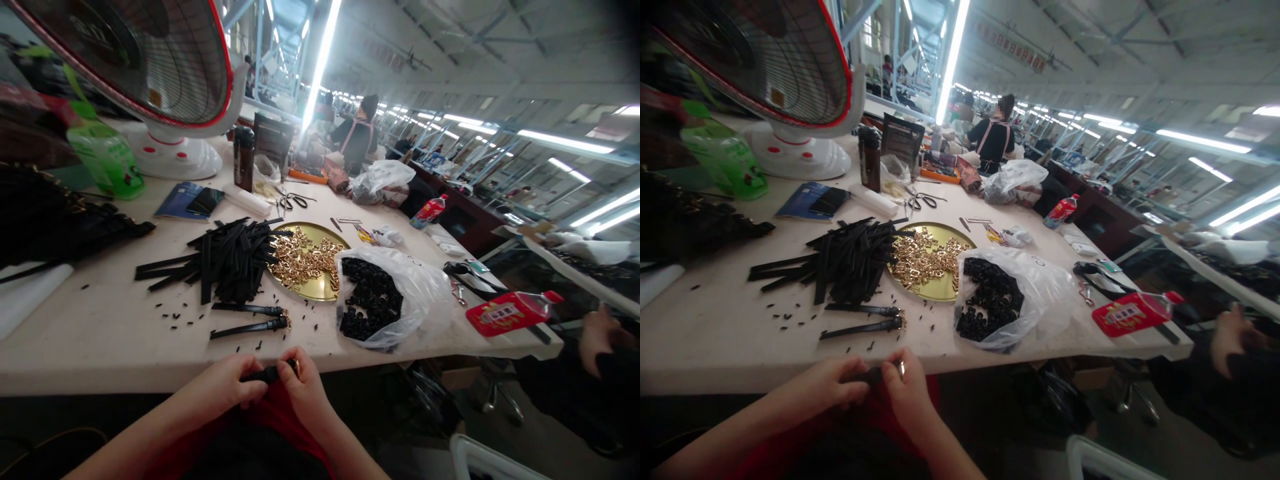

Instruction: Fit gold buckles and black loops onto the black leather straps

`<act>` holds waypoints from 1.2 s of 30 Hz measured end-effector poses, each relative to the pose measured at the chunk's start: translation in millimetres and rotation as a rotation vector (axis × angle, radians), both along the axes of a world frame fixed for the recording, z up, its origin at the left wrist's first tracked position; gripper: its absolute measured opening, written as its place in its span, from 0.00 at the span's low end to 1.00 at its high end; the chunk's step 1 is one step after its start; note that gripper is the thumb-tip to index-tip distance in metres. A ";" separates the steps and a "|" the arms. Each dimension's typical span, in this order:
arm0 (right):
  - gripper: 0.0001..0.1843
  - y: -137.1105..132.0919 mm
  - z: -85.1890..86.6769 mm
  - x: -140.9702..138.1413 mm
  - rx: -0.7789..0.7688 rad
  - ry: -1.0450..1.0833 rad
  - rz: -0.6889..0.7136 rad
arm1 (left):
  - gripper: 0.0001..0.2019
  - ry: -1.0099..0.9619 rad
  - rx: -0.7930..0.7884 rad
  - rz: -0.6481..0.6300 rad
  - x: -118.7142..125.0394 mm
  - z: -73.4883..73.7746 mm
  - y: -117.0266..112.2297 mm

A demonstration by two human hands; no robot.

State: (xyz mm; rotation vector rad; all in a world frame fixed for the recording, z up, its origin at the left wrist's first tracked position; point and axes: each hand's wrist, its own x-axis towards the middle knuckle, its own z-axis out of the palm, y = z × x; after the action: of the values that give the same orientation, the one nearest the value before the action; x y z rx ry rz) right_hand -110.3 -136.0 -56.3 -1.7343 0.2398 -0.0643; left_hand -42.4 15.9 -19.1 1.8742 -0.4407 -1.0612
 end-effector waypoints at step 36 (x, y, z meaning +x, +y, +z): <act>0.11 -9.4 0.6 -7.3 -0.257 -0.103 0.257 | 0.10 -0.040 0.109 -0.108 -3.0 -5.1 -3.8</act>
State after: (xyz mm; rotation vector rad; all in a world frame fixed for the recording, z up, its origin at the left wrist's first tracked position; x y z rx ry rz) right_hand -117.7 -145.5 -55.8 -1.9973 -0.0717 0.0035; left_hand -45.4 12.1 -24.2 1.9895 -0.5216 -1.1403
